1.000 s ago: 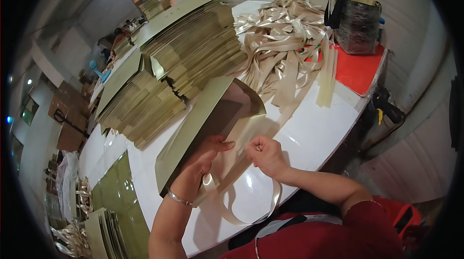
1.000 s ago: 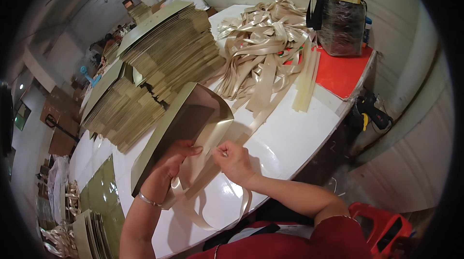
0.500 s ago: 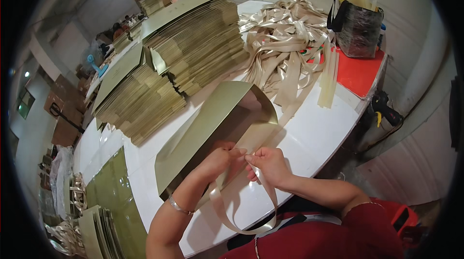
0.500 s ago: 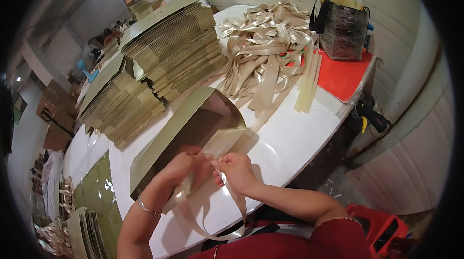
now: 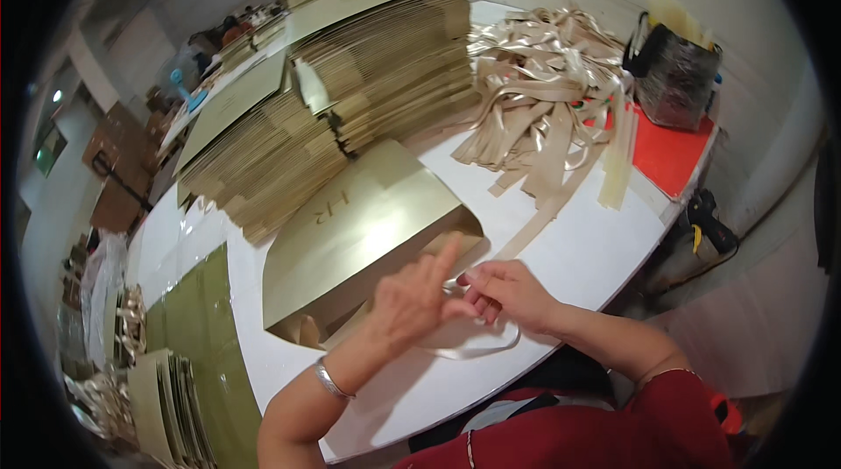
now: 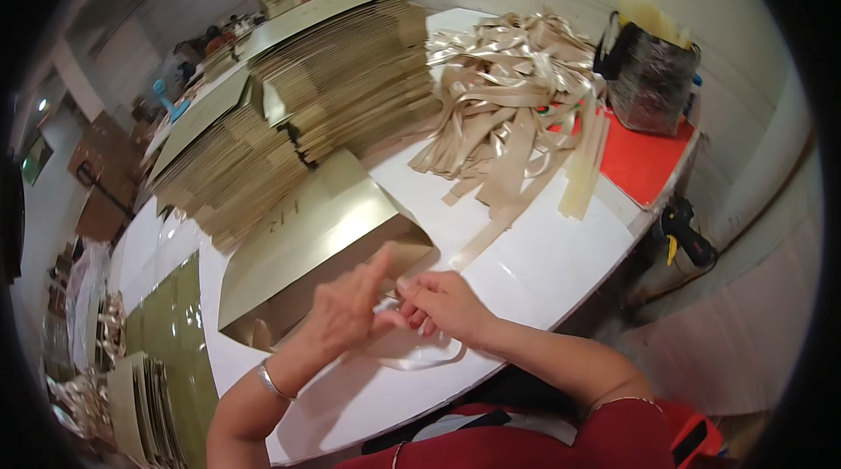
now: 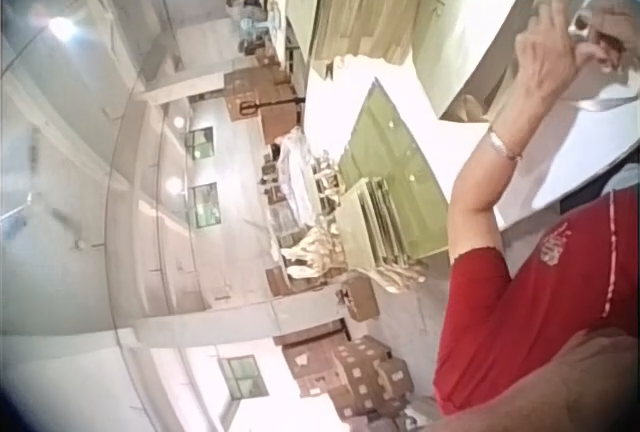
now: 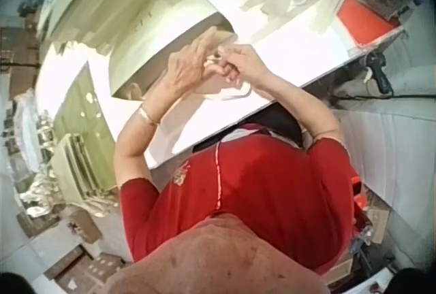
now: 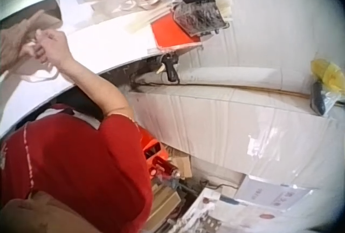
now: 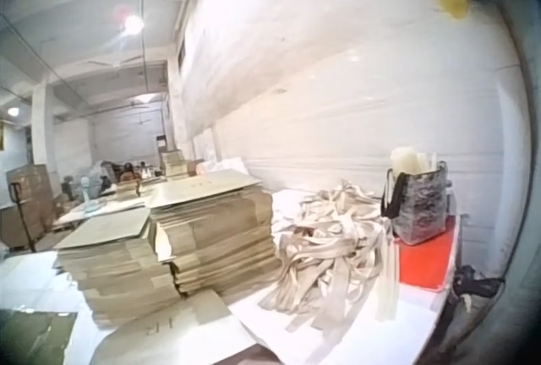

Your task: The recorder is assembling gold gift bags by gluing ribbon handles onto them using a glue gun.

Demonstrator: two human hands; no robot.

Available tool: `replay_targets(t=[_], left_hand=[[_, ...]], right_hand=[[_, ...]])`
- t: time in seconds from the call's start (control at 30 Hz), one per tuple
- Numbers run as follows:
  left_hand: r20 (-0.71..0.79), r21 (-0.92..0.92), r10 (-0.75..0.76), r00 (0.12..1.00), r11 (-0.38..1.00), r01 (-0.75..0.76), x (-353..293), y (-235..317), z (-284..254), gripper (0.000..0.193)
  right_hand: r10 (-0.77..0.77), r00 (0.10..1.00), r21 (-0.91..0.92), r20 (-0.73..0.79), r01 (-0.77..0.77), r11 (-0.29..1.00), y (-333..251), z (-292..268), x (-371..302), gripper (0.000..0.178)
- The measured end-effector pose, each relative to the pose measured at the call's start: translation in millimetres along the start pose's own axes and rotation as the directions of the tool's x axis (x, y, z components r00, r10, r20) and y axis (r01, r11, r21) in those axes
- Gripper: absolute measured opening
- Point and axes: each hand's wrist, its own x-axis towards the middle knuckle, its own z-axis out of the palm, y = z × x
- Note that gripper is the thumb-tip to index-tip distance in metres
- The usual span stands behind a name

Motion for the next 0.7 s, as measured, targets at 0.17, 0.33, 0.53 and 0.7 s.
replay_targets(t=[0.17,0.33,0.53,0.7], left_hand=[[-0.093,-0.180,-0.081,0.992,0.982,0.063,-44.1,32.0,-11.4,0.095],[-0.175,-0.385,-0.268,0.947,0.904,0.184,-86.2,49.1,-31.0,0.103],[0.061,-0.599,-0.575,0.816,0.633,0.490,-119.7,61.2,-43.5,0.060],[0.511,-0.823,-0.723,0.465,-0.256,0.506,-146.5,29.6,-18.0,0.012]], right_hand=[[-0.069,0.982,-0.105,0.174,0.088,0.991,10.2,23.0,-2.7,0.024],[0.059,0.862,-0.033,0.503,-0.049,0.998,8.8,47.6,-25.7,0.027],[0.060,0.843,-0.407,0.534,0.194,0.893,4.8,52.5,-20.5,0.022],[-0.549,0.291,-0.407,0.784,0.908,-0.099,-28.0,72.6,64.9,0.033]])
